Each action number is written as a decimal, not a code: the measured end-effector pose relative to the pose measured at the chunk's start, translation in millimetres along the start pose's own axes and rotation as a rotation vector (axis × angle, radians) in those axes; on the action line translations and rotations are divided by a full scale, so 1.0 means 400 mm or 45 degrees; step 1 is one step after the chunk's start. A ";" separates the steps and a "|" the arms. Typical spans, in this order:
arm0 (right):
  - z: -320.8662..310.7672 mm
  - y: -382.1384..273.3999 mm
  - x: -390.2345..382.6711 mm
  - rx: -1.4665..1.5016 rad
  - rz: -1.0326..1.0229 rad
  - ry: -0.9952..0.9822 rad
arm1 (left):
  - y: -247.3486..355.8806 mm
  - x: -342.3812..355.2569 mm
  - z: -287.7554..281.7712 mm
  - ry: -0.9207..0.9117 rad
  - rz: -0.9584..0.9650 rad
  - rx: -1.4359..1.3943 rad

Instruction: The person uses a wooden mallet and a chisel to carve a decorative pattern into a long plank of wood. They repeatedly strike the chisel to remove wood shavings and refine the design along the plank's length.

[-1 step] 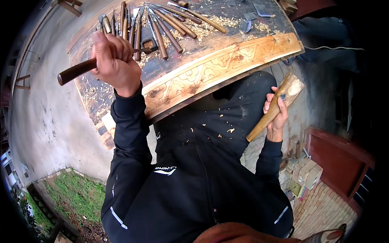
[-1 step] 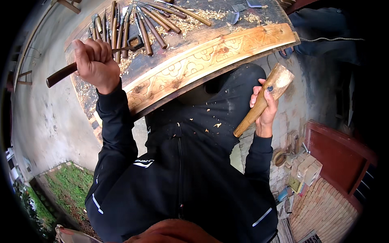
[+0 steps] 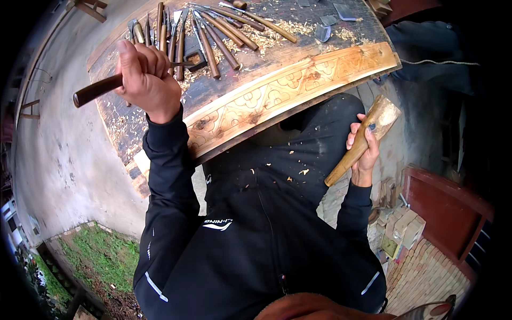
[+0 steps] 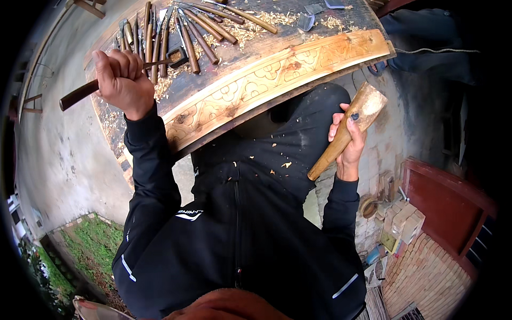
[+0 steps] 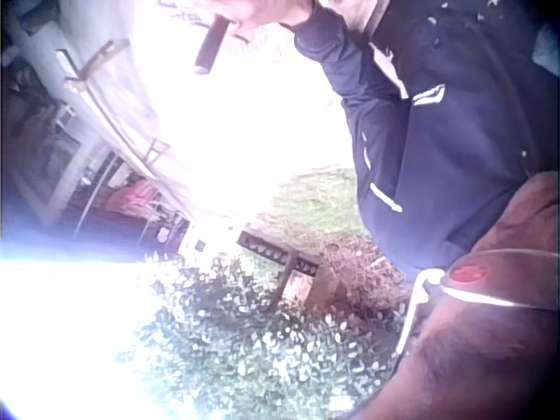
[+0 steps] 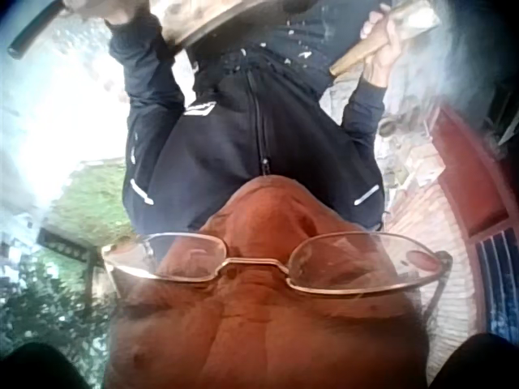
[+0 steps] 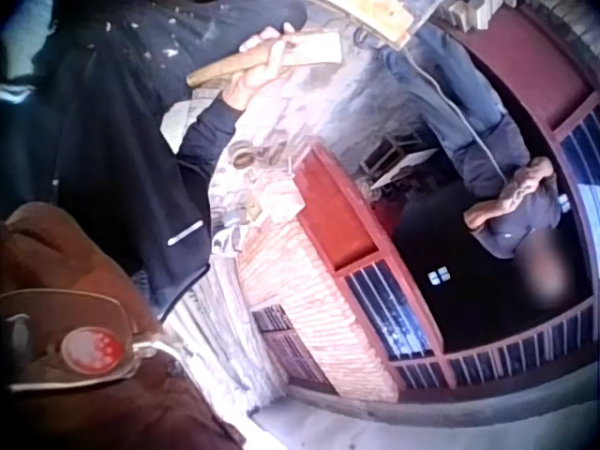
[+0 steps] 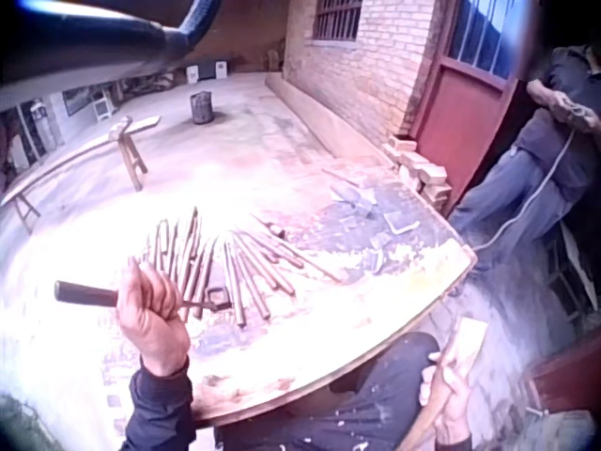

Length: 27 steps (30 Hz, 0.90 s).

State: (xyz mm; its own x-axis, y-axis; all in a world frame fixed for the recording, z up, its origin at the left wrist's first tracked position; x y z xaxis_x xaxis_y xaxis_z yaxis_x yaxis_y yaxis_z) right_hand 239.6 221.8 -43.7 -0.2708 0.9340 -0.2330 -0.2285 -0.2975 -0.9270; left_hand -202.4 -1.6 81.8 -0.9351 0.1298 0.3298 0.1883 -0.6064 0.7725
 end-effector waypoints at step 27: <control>0.034 -0.015 -0.001 -0.177 -0.181 0.083 | -0.156 0.092 -0.107 0.220 -0.101 -0.100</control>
State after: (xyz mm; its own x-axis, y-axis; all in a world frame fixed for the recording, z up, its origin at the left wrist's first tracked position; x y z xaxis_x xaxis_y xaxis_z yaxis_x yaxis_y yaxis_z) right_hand 228.3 220.8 -34.1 -0.1831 0.9767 -0.1115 -0.1280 -0.1361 -0.9824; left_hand -261.4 7.5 22.5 -0.9850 0.0471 0.1660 0.0941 -0.6596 0.7457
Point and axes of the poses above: each hand's wrist, its own x-axis towards the middle knuckle, its own z-axis out of the palm, y = z × x, the point moved 9 cm from there along x, towards the middle knuckle, and after that the axes turned 12 degrees about y, right-handed, at the moved point
